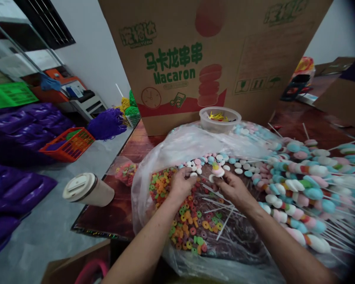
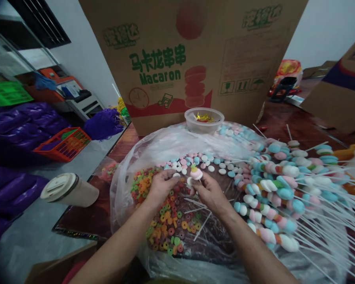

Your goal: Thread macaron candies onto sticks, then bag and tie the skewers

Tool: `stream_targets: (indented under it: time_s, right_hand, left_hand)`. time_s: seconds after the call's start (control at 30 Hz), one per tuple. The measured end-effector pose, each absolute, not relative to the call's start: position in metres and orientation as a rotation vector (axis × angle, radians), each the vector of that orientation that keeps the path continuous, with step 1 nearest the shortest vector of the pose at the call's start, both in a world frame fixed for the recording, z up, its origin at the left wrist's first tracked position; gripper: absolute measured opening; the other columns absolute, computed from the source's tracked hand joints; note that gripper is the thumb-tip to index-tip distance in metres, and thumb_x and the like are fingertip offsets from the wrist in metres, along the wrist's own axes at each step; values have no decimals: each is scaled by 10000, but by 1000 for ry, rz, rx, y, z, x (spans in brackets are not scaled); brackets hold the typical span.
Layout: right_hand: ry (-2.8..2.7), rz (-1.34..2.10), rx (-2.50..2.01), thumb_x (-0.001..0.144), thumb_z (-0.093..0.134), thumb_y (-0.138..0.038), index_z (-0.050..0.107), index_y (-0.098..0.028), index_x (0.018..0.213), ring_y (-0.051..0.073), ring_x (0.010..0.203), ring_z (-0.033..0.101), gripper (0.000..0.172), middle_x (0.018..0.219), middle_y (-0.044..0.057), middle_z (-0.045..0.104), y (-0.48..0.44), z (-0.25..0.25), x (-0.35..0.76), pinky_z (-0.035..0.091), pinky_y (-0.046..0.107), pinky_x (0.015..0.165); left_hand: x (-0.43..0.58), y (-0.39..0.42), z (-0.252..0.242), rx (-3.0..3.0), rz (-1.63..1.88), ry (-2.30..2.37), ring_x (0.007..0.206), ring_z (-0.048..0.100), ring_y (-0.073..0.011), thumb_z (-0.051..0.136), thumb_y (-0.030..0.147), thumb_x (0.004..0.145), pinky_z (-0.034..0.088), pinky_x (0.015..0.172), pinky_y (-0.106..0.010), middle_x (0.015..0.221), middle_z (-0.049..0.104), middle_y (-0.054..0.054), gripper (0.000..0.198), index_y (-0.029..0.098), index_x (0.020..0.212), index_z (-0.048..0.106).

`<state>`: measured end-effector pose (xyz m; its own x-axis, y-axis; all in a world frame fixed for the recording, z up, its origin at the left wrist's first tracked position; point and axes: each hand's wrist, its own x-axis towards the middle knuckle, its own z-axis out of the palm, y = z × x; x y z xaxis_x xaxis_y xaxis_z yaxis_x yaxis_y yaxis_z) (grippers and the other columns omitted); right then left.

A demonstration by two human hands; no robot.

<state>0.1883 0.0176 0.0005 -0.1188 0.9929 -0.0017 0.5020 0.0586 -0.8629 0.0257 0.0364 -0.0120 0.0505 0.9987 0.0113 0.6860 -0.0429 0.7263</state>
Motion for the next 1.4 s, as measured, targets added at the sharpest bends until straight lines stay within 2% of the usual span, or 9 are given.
stream_targets:
  time_s: [0.17, 0.4, 0.57, 0.67, 0.73, 0.87, 0.97, 1.3, 1.4]
  right_hand:
    - [-1194, 1469, -1097, 766, 539, -446, 461, -183, 920, 34, 347, 296, 315, 536, -63, 525, -11, 12, 174, 227, 168, 361]
    - [-953, 1506, -1062, 723, 587, -449, 432, -213, 964, 23, 339, 251, 371, 539, -96, 461, -24, 17, 152, 201, 157, 339]
    - [-1069, 1720, -1174, 751, 527, -496, 478, -185, 893, 27, 356, 239, 346, 573, -58, 497, -38, 36, 171, 201, 168, 345]
    - [-1553, 1336, -1337, 798, 457, -440, 542, -174, 786, 89, 464, 431, 279, 584, -17, 525, -52, 40, 185, 349, 204, 434]
    - [-1840, 963, -1401, 816, 415, -381, 574, -190, 780, 151, 622, 553, 251, 671, 20, 592, -61, 37, 190, 441, 251, 579]
    - [-2084, 570, -1504, 861, 321, -292, 589, -214, 940, 190, 852, 619, 290, 891, 58, 661, -71, 26, 191, 467, 295, 759]
    - [-2158, 422, -1492, 860, 313, -250, 590, -208, 973, 187, 875, 626, 301, 959, 72, 664, -72, 20, 190, 479, 281, 739]
    - [-2212, 293, -1684, 841, 334, -246, 582, -229, 765, 180, 680, 635, 260, 784, 38, 681, -73, 23, 186, 442, 258, 585]
    - [-2253, 256, -1756, 823, 364, -225, 576, -237, 788, 170, 632, 627, 215, 727, 22, 675, -73, 26, 182, 392, 239, 527]
  left_hand:
    - [44, 5, 2, 1171, 1139, 1248, 602, 553, -111, 546, 276, 743, 438, 554, -197, 692, 630, -27, 259, 102, 914, 631]
    - [46, -30, 20, 884, 1215, 966, 640, 557, -91, 688, 276, 643, 454, 605, -193, 790, 651, -25, 329, 140, 936, 628]
    - [38, -26, 17, 754, 1286, 1104, 521, 527, -71, 739, 258, 556, 424, 511, -174, 636, 630, -5, 335, 104, 840, 649]
    - [35, -22, 14, 742, 1356, 1180, 560, 555, -90, 725, 226, 543, 445, 551, -192, 653, 641, -10, 307, 104, 816, 653]
    - [34, -20, 12, 774, 1386, 1201, 590, 568, -97, 701, 198, 554, 452, 584, -200, 677, 652, -14, 290, 110, 826, 652]
    - [33, -19, 9, 839, 1432, 1251, 646, 583, -107, 659, 170, 585, 456, 630, -206, 721, 661, -20, 287, 117, 867, 644]
    - [31, -19, 8, 924, 1431, 1289, 661, 582, -112, 640, 186, 615, 457, 640, -210, 735, 658, -23, 240, 123, 847, 648]
    - [30, -26, 13, 1219, 1331, 1461, 667, 587, -127, 566, 178, 663, 472, 645, -223, 758, 665, -35, 240, 125, 881, 651]
    - [30, -31, 14, 1448, 1329, 1532, 659, 592, -130, 546, 159, 672, 478, 656, -229, 750, 669, -23, 246, 150, 890, 660]
